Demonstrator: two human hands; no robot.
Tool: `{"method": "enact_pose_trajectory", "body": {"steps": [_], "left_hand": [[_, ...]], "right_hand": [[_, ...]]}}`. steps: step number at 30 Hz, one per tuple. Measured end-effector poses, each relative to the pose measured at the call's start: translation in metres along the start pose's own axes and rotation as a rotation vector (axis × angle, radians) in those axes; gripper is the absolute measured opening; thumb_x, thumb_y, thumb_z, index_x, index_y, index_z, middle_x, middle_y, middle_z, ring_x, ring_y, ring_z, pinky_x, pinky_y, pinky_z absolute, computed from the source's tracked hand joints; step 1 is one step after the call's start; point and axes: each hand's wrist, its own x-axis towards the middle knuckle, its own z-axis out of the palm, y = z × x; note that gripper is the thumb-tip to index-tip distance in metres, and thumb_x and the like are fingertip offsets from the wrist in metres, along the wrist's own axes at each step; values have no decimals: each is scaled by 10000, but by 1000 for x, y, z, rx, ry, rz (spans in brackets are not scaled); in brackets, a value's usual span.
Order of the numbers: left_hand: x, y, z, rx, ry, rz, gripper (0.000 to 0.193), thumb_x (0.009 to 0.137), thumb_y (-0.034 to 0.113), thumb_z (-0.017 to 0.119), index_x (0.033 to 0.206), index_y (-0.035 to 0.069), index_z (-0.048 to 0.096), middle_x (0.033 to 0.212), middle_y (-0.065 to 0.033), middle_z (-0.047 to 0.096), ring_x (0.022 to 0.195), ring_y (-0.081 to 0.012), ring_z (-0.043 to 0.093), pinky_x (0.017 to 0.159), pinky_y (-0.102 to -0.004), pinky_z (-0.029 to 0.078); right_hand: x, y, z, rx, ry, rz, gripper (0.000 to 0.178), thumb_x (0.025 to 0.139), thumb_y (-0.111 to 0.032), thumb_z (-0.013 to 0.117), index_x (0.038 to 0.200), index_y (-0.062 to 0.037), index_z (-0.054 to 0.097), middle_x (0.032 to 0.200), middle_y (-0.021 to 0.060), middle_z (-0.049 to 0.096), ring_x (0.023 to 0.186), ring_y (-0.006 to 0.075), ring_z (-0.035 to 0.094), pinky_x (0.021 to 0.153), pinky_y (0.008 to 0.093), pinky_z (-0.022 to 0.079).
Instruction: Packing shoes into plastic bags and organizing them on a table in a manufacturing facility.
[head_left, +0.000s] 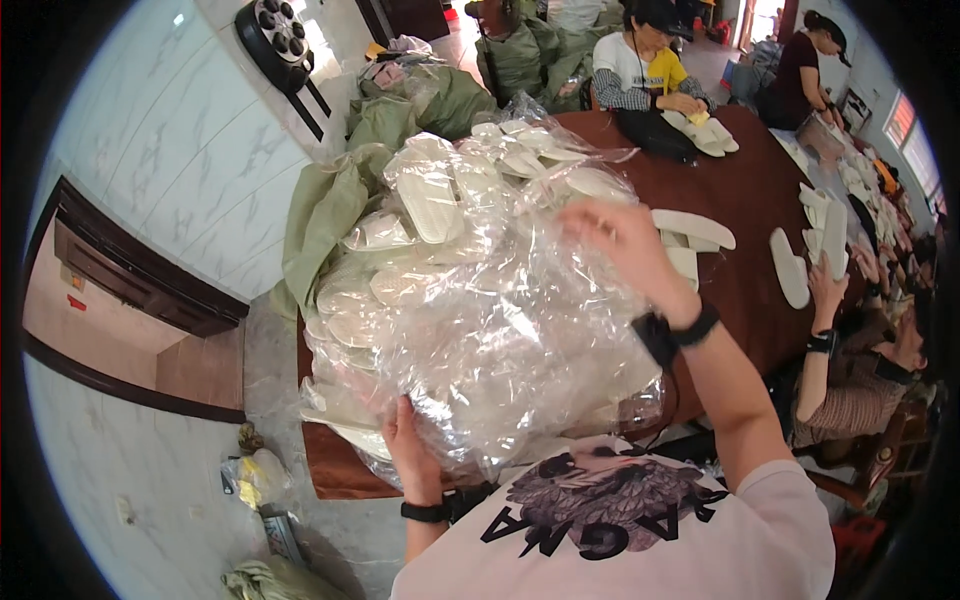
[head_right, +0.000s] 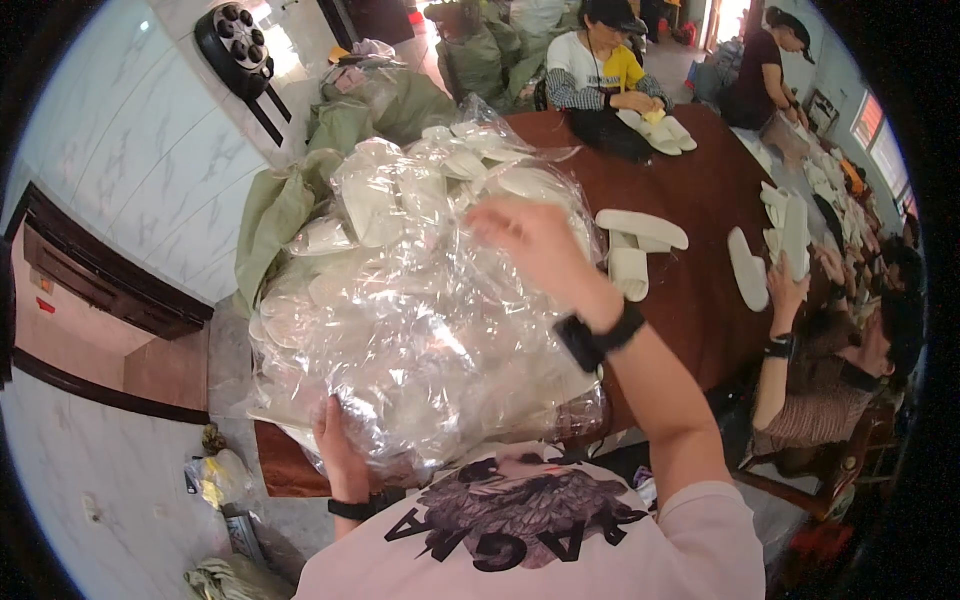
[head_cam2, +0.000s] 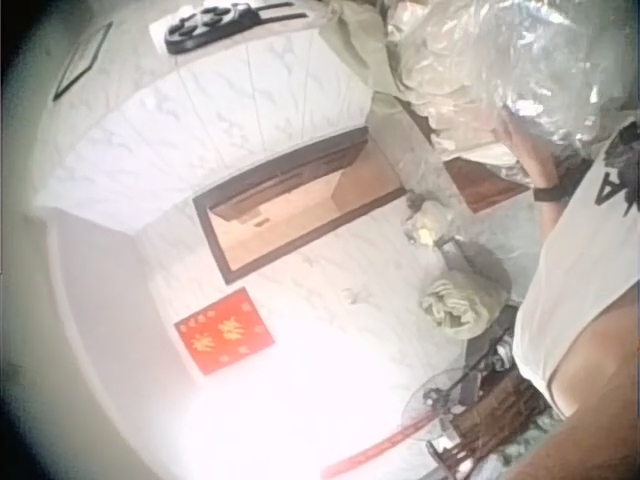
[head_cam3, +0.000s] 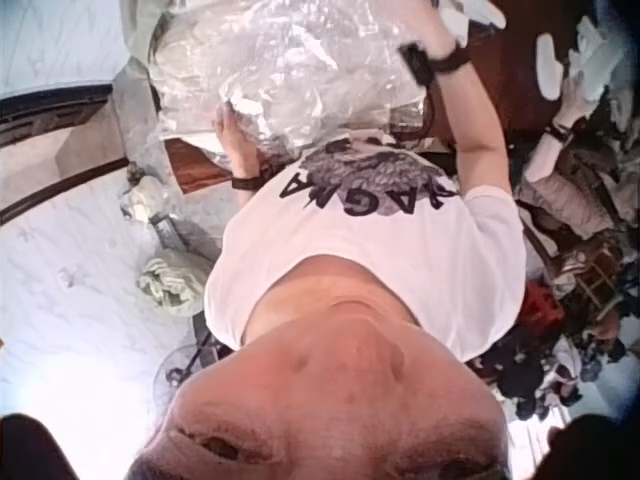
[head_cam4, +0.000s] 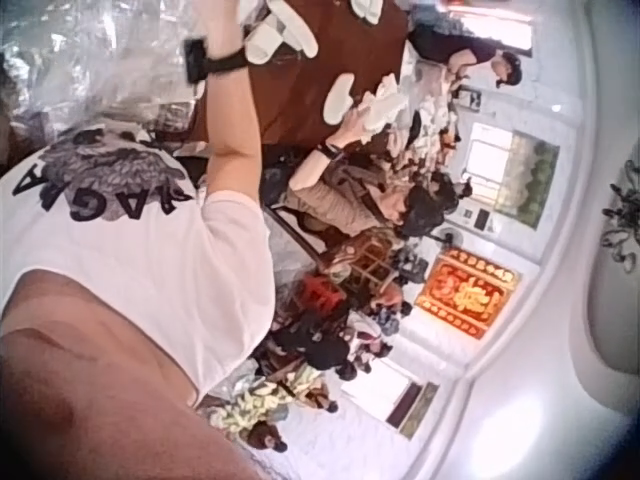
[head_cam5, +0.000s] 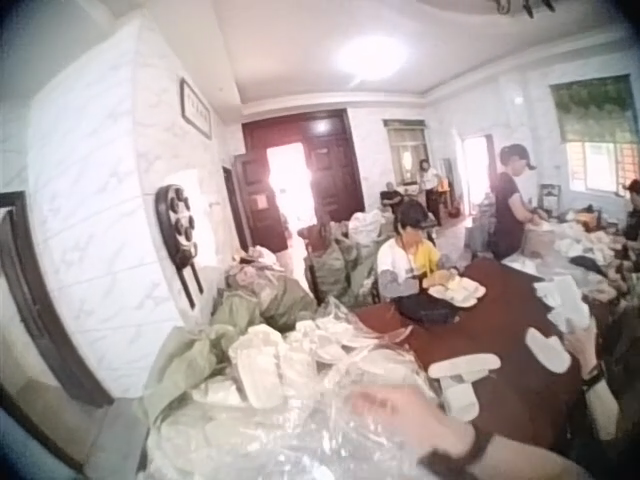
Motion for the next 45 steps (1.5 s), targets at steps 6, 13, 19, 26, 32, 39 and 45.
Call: {"method": "enact_pose_trajectory", "body": {"steps": [6, 13, 19, 26, 32, 39, 45], "left_hand": [[-8, -2, -11, 74, -57, 49, 234, 935, 170, 581, 1084, -9, 604, 1000, -28, 625, 892, -106, 559, 785, -254, 437], [-5, -24, -29, 31, -32, 6, 234, 932, 149, 577, 1111, 0, 597, 1033, -34, 626, 919, -111, 561, 811, -254, 438], [-4, -23, -28, 68, -63, -2, 233, 932, 144, 577, 1119, 8, 600, 1037, -28, 624, 925, -107, 560, 818, -257, 437], [-3, -27, -22, 59, -76, 21, 255, 932, 166, 586, 1118, -7, 600, 1020, -29, 626, 909, -109, 559, 817, -252, 436], [-6, -23, -18, 65, -76, -24, 247, 934, 176, 583, 1096, -10, 608, 1009, -29, 631, 904, -108, 563, 801, -248, 438], [-1, -24, -9, 57, -169, -40, 203, 938, 169, 576, 1050, 8, 625, 973, -17, 634, 866, -91, 561, 764, -241, 439], [1, -28, -3, 126, -153, -20, 170, 944, 177, 568, 993, 24, 623, 930, -11, 631, 832, -85, 553, 722, -237, 432]], "right_hand": [[84, 132, 8, -885, -40, -236, 209, 809, -168, 617, 988, -65, 651, 988, 98, 631, 972, 269, 581, 805, 395, 477], [124, 159, 45, -896, -325, -199, 214, 797, -256, 635, 918, -83, 671, 1028, 122, 610, 1027, 308, 564, 802, 463, 462], [141, 148, 50, -891, -344, 176, 209, 812, -245, 590, 891, -74, 681, 934, 165, 664, 948, 341, 626, 759, 450, 494], [146, 169, -39, -724, 58, -103, 184, 793, -199, 556, 842, -99, 702, 885, 154, 667, 815, 336, 648, 735, 429, 507], [99, 231, -204, -741, 385, -68, 171, 805, -94, 562, 888, -41, 702, 916, 147, 678, 920, 281, 636, 822, 356, 475], [-60, 272, -298, -778, 525, 427, 237, 788, -58, 490, 916, -28, 687, 954, 166, 670, 936, 320, 631, 823, 357, 487], [-83, 288, -253, -925, 437, 542, 271, 831, -163, 523, 1054, -57, 636, 1012, 184, 661, 969, 363, 620, 849, 446, 482]]}}
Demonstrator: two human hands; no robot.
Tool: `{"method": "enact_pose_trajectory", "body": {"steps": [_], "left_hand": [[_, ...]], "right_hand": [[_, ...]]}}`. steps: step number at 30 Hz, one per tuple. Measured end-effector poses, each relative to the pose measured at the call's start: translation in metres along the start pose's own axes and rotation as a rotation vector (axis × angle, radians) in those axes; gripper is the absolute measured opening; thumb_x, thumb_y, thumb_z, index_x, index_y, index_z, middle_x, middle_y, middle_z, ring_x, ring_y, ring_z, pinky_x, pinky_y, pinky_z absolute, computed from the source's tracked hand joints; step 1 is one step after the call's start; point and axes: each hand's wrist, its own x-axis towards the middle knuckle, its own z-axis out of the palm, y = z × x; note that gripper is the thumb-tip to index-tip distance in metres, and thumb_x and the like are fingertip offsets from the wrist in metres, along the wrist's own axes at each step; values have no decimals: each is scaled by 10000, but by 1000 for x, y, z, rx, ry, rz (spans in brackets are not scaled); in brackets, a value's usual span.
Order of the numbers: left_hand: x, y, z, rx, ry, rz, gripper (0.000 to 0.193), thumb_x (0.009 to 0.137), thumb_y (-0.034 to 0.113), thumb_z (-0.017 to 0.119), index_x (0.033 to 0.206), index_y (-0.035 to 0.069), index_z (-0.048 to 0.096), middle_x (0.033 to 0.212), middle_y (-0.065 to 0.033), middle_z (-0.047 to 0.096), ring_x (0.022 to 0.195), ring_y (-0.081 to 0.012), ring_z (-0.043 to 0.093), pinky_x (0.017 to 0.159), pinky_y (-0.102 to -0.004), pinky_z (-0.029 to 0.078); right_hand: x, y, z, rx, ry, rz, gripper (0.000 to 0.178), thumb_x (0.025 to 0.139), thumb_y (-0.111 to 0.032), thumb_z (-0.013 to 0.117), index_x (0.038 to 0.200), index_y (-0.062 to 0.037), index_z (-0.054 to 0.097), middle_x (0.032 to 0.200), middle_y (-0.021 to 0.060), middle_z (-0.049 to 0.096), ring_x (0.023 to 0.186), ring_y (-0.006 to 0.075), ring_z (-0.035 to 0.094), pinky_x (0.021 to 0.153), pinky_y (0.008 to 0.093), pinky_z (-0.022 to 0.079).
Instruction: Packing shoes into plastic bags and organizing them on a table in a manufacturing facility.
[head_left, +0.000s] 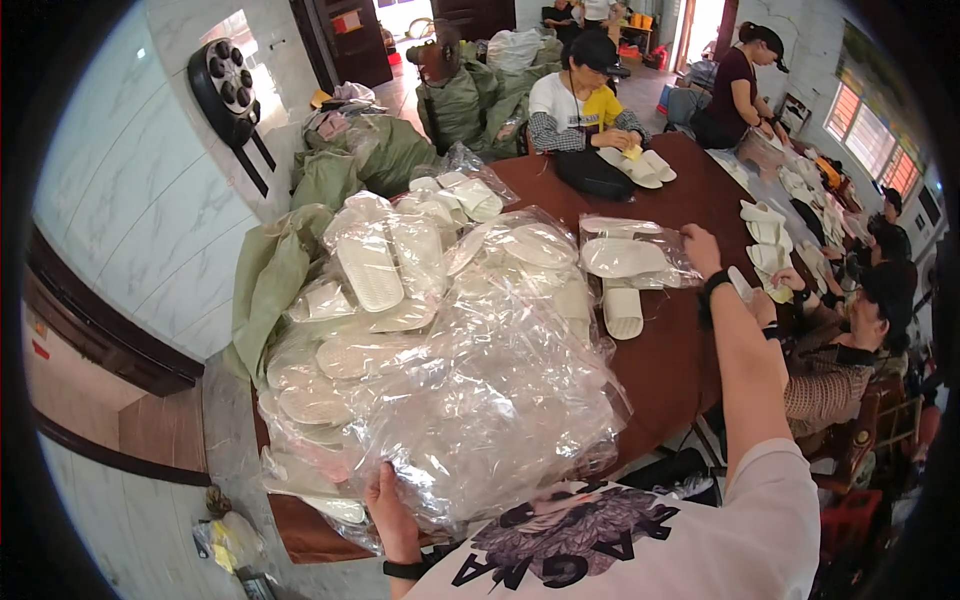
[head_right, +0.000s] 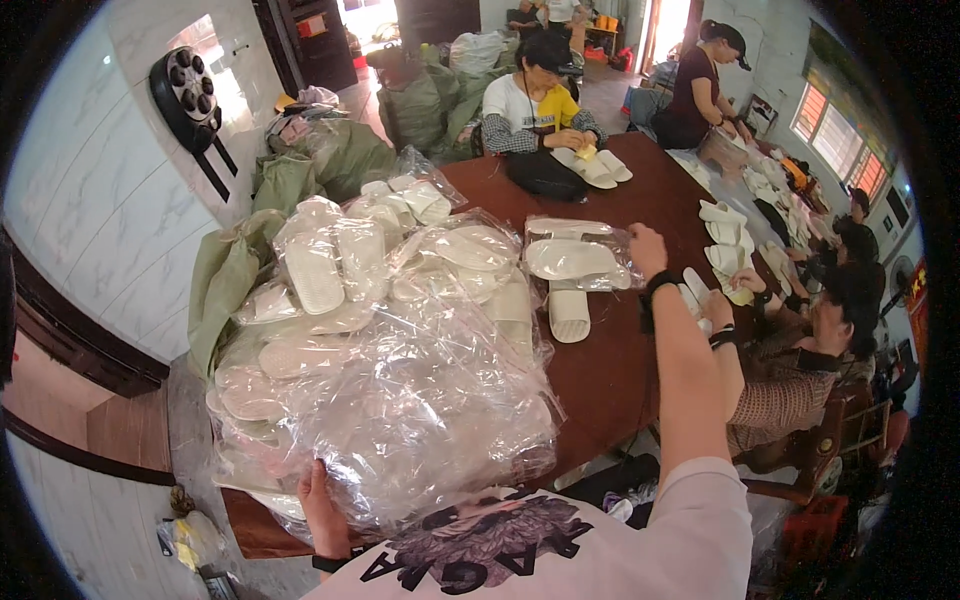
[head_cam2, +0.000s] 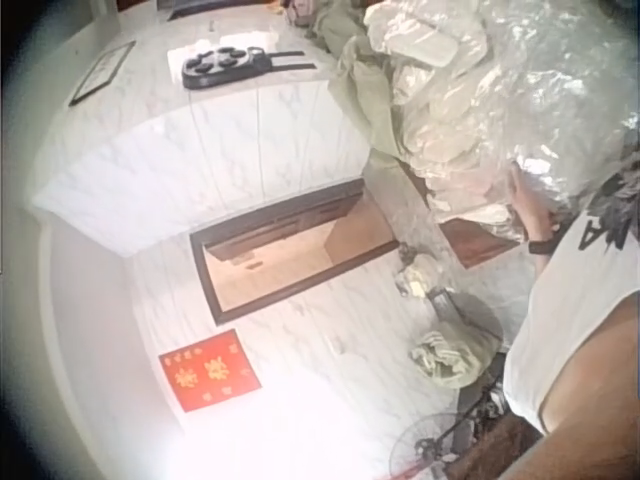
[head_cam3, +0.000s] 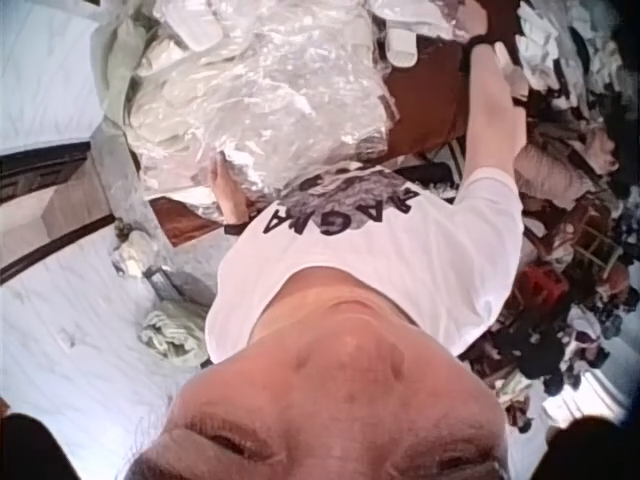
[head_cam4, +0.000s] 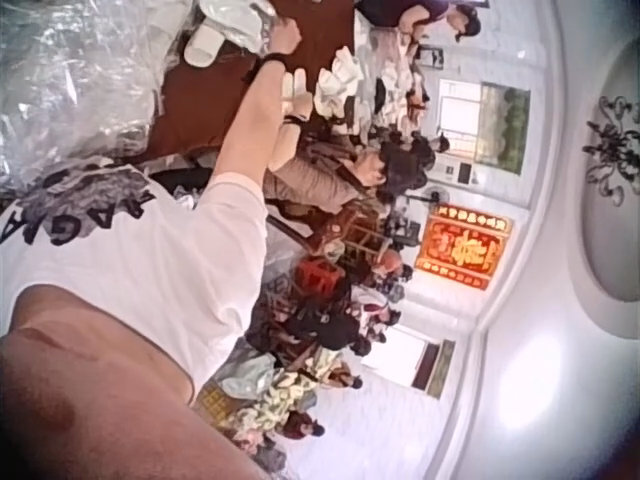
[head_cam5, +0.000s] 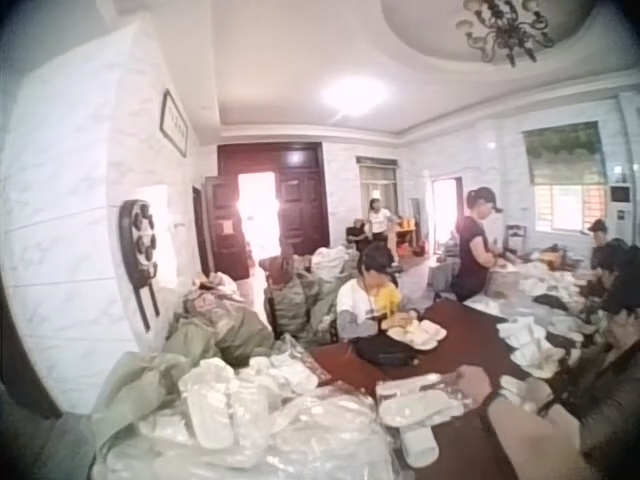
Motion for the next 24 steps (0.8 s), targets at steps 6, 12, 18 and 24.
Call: {"method": "enact_pose_trajectory", "body": {"steps": [6, 12, 18, 24], "left_hand": [[-4, 7, 16, 21, 62, 3, 175, 940, 172, 576, 1017, 18, 606, 958, -27, 629, 861, -98, 559, 776, -248, 438], [-3, -4, 0, 18, 127, 1, 187, 927, 154, 596, 1049, 13, 583, 992, -34, 626, 899, -113, 568, 808, -259, 444], [-7, -8, 11, 6, 169, 12, 159, 921, 139, 600, 1022, 16, 597, 985, -33, 631, 884, -107, 570, 787, -248, 445], [-14, 10, 23, 41, 102, -21, 153, 940, 166, 573, 973, 26, 621, 903, -7, 635, 794, -74, 551, 693, -216, 424]], "right_hand": [[-1, -66, 72, -85, -125, -202, 401, 870, -367, 546, 1130, -66, 604, 1046, 185, 639, 1012, 346, 587, 857, 454, 470], [-25, -162, 130, -219, -92, -412, 527, 791, -250, 640, 1269, -87, 491, 1230, 156, 549, 1118, 338, 528, 935, 491, 418], [0, -142, 160, -384, -217, -310, 114, 771, -140, 596, 826, -92, 683, 832, 88, 678, 909, 301, 637, 802, 472, 478], [61, -115, 67, 92, -22, -272, 173, 796, -181, 589, 896, -100, 706, 863, 123, 687, 811, 283, 661, 711, 381, 515]]}}
